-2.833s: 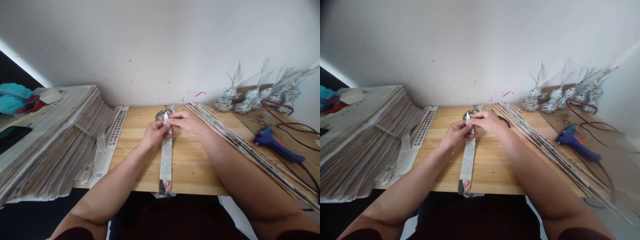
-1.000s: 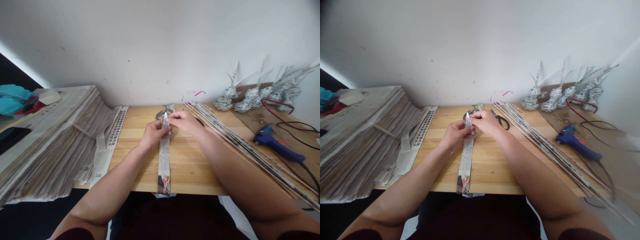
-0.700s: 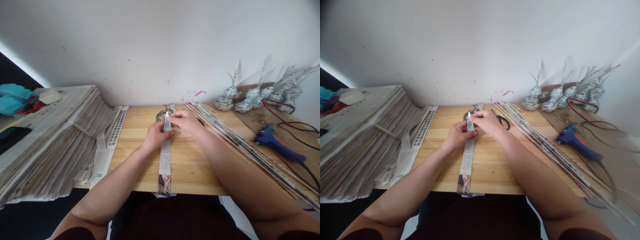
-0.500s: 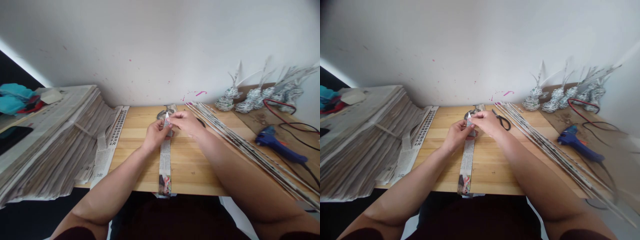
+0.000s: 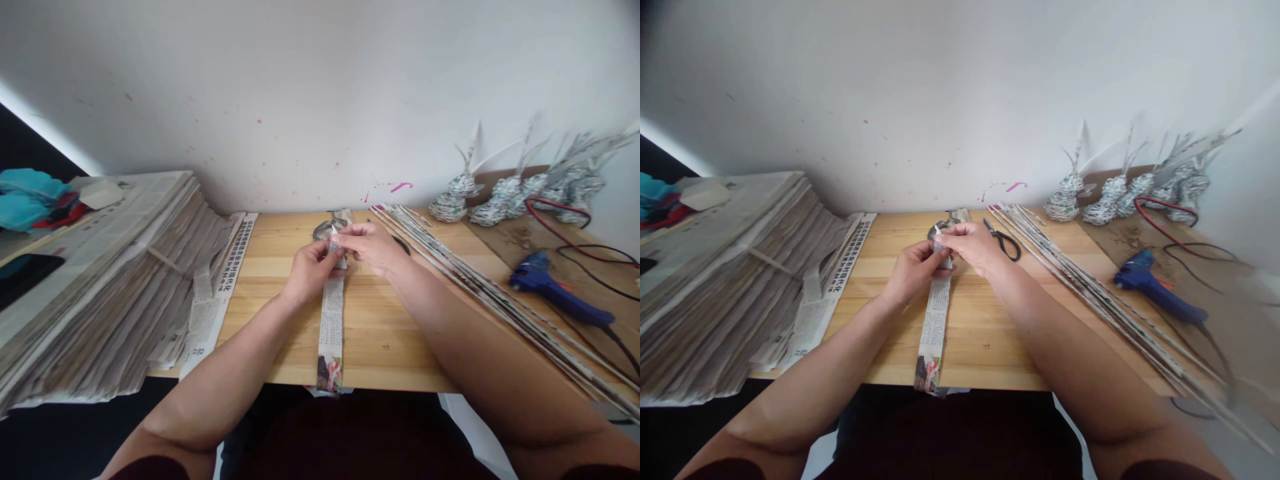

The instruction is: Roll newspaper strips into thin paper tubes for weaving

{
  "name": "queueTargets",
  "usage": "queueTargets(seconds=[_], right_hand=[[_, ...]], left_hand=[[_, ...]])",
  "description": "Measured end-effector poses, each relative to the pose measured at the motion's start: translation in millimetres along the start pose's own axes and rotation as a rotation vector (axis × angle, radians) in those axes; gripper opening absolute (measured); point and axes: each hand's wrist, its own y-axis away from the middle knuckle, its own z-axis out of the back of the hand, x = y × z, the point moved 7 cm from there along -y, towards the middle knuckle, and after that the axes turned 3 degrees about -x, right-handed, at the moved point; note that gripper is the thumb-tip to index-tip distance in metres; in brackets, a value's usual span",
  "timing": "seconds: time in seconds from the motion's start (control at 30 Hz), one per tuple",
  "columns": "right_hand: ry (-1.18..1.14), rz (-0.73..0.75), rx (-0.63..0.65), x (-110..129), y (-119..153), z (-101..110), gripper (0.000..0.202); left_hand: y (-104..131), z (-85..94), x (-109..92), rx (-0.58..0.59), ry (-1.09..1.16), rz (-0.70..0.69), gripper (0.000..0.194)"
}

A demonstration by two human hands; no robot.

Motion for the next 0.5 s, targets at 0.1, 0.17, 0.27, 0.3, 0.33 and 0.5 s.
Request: queueTargets(seconds=[0.1,0.17,0.27,0.3,0.33,0.5], right_hand=[[-0.026,-0.041,0.001,-3.5,-1.3,0.6,0.022],[-0.028,-0.054,-0.002,-4.3,-1.2,-0.5,0.025],[-0.008,-0.019,-0.019,-3.1,-0.5,-2.6,0.027],[0.004,0.008,-0.028,-2.5,-0.4,-2.9,0.027],[0.019,0.042,-0.038,-2.0,-0.3,-2.9,0.026],[0.085,0.200,-0.015,-2.6,-1.2,-4.5,0.022]], left_hand=[[-0.7,-0.2,1.3,-0.013,0.022,0.001,0.037],[-0.5,0.5,1.6,-0.030,0.012,0.012,0.039],[0.3,2.6,0.6,-0.067,-0.028,0.023,0.039],[0.5,3.4,0.0,-0.080,-0.042,0.020,0.038],[0.8,4.2,-0.6,-0.091,-0.055,0.014,0.037],[1.4,4.8,0.3,-0.091,-0.090,-0.005,0.035]])
